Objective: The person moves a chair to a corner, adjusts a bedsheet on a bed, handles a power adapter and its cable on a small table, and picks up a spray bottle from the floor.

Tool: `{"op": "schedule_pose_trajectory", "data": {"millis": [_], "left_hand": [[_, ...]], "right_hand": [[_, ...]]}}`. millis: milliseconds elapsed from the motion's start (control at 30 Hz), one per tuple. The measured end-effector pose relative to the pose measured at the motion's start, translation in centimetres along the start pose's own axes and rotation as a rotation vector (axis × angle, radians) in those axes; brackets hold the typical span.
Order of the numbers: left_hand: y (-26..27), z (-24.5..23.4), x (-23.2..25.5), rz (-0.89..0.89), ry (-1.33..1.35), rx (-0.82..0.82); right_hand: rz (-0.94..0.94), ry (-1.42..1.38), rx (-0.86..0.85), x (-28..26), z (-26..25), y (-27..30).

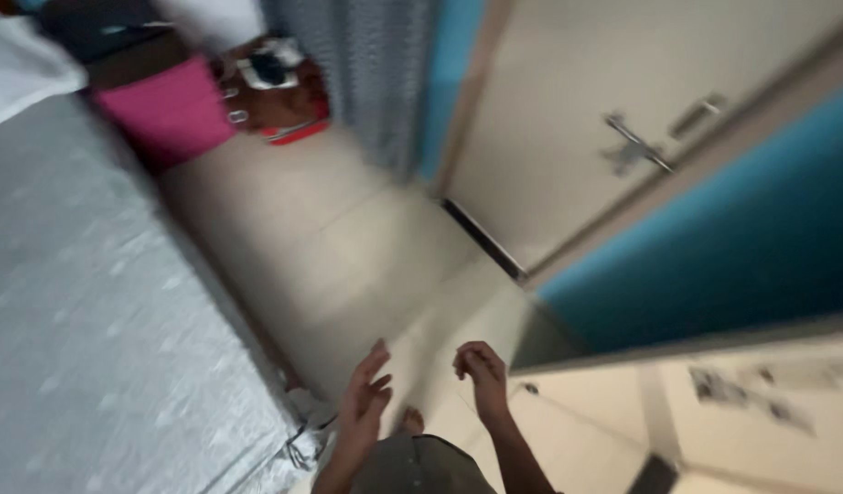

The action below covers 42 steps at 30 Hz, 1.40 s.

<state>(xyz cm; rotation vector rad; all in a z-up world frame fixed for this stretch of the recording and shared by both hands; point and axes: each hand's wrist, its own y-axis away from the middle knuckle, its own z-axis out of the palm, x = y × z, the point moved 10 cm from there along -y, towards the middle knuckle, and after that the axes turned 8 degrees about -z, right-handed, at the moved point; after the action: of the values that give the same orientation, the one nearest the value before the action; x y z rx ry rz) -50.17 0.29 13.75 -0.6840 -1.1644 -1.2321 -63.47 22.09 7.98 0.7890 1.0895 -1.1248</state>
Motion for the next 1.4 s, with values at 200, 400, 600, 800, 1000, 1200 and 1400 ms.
{"op": "schedule_pose_trajectory", "data": {"millis": [200, 400, 600, 800, 1000, 1200, 1400], "left_hand": [[-0.7, -1.8, -0.9, 0.020, 0.001, 0.126], [-2.2, -7.4, -1.1, 0.032, 0.015, 0.364], [-7.0, -9.0, 1.3, 0.114, 0.087, 0.392], [-13.1, -11.8, 6.2, 0.107, 0.038, 0.419], [-18.5, -18.0, 10.8, 0.136, 0.044, 0.424], [-21.9, -23.8, 11.5, 0.064, -0.036, 0.459], [-26.5, -27.0, 9.6, -0.011, 0.088, 0.466]], "right_hand": [[0.116, 0.081, -0.062, 3.6, 0.1, -4.0], [0.124, 0.189, -0.325, 5.1, 7.4, -7.7], [0.026, 0.218, -0.654, 1.4, 17.4, -11.3], [0.054, 0.366, -0.729, 2.9, 22.0, -16.9], [0.020, 0.402, -0.673, 6.2, 25.5, -24.6], [0.007, 0.319, -0.640, 8.5, 30.9, -29.5], [0.116, 0.233, -0.686, 12.1, 34.8, -32.9]]}}
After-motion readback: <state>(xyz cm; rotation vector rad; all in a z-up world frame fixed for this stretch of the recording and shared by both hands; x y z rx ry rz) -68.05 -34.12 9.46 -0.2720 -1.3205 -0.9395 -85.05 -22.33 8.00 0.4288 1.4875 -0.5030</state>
